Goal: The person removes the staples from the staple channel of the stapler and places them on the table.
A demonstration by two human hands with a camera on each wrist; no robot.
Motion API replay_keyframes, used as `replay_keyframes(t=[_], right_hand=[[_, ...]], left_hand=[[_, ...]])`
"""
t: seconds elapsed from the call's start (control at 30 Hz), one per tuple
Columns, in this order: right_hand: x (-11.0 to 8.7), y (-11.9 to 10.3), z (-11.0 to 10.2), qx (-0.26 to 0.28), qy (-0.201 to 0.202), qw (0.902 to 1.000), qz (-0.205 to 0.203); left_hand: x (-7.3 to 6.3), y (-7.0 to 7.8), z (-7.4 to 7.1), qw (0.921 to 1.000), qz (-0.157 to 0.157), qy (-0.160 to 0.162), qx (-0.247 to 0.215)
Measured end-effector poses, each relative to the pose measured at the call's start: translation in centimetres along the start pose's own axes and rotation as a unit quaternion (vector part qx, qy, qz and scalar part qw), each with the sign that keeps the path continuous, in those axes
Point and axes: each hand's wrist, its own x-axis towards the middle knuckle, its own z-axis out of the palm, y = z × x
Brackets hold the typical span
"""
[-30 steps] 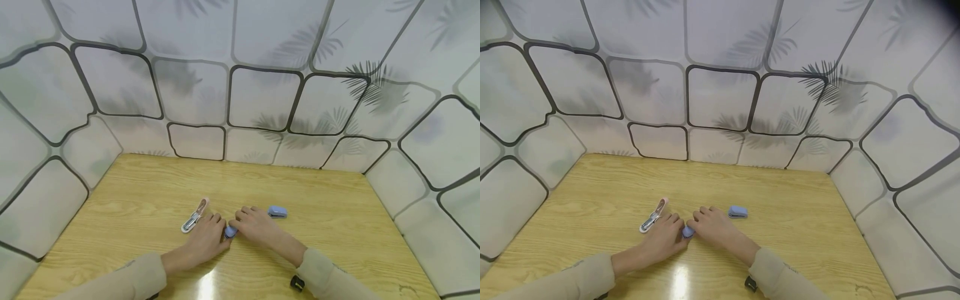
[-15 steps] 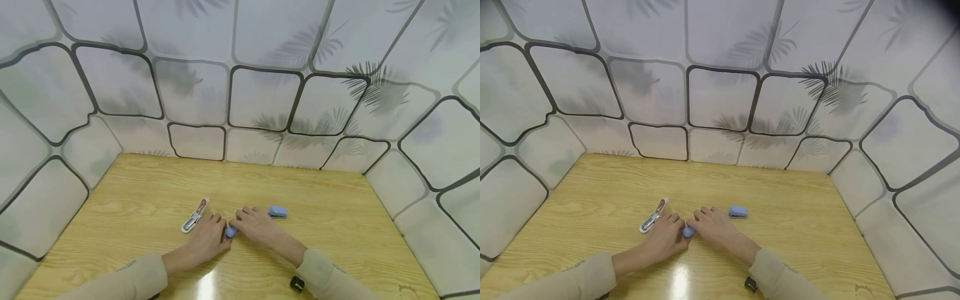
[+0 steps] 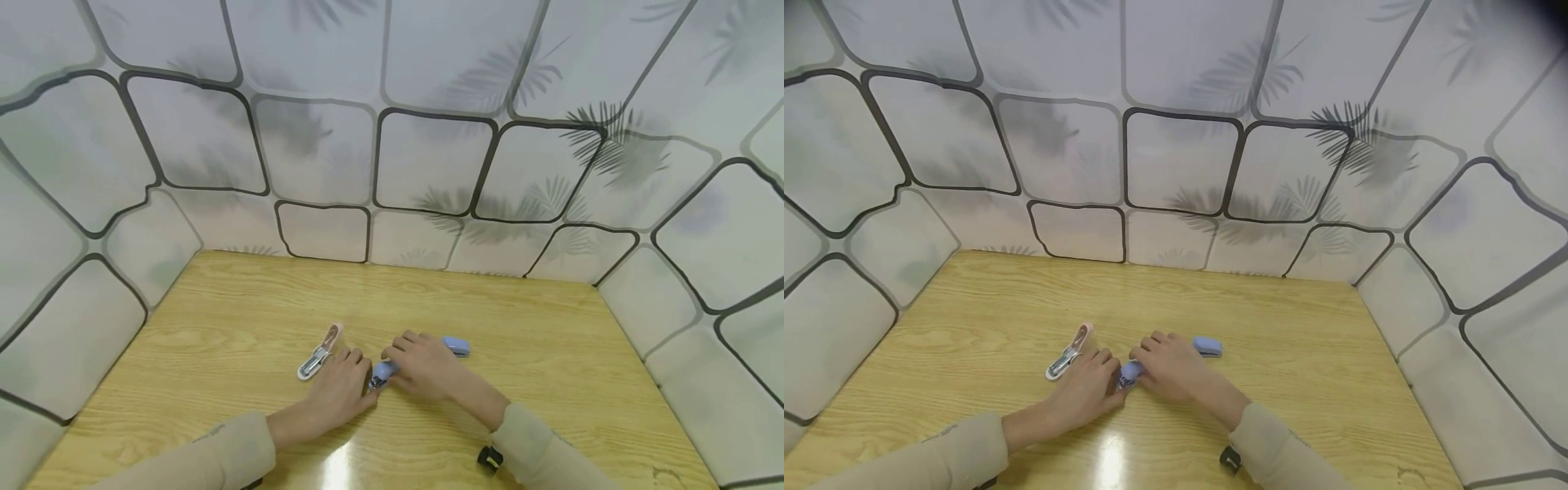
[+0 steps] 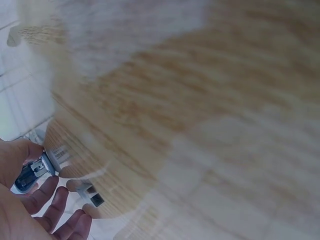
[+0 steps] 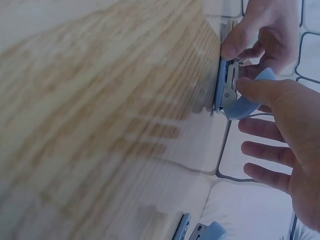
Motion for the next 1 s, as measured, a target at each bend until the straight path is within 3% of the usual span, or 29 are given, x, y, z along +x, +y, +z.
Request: replay_keyframes(t=[0.23, 0.53, 0.83, 1.0], right_hand=[[-0.1, 0.3, -0.5, -0.008, 0.011, 0.9999, -0.005], [-0.5, 1.2, -0.9, -0.004, -0.005, 0.9999, 0.012], [-0.9, 2.0, -0.9, -0.075, 0.024, 0.9968, 0.010], [-0.9, 2.5, -0.9, -0.093, 0.018, 0.9953, 0.016]], left_hand=[[0.0, 0.0, 0.2, 0.9999, 0.001, 0.009, 0.005], [0.0, 0.0, 0.1, 0.9999, 0.003, 0.010, 0.008], [0.0, 0.1, 0.2, 0.9999, -0.004, 0.013, -0.002], [-0.1, 0.0, 0.1, 0.9999, -0.005, 0.014, -0.009]])
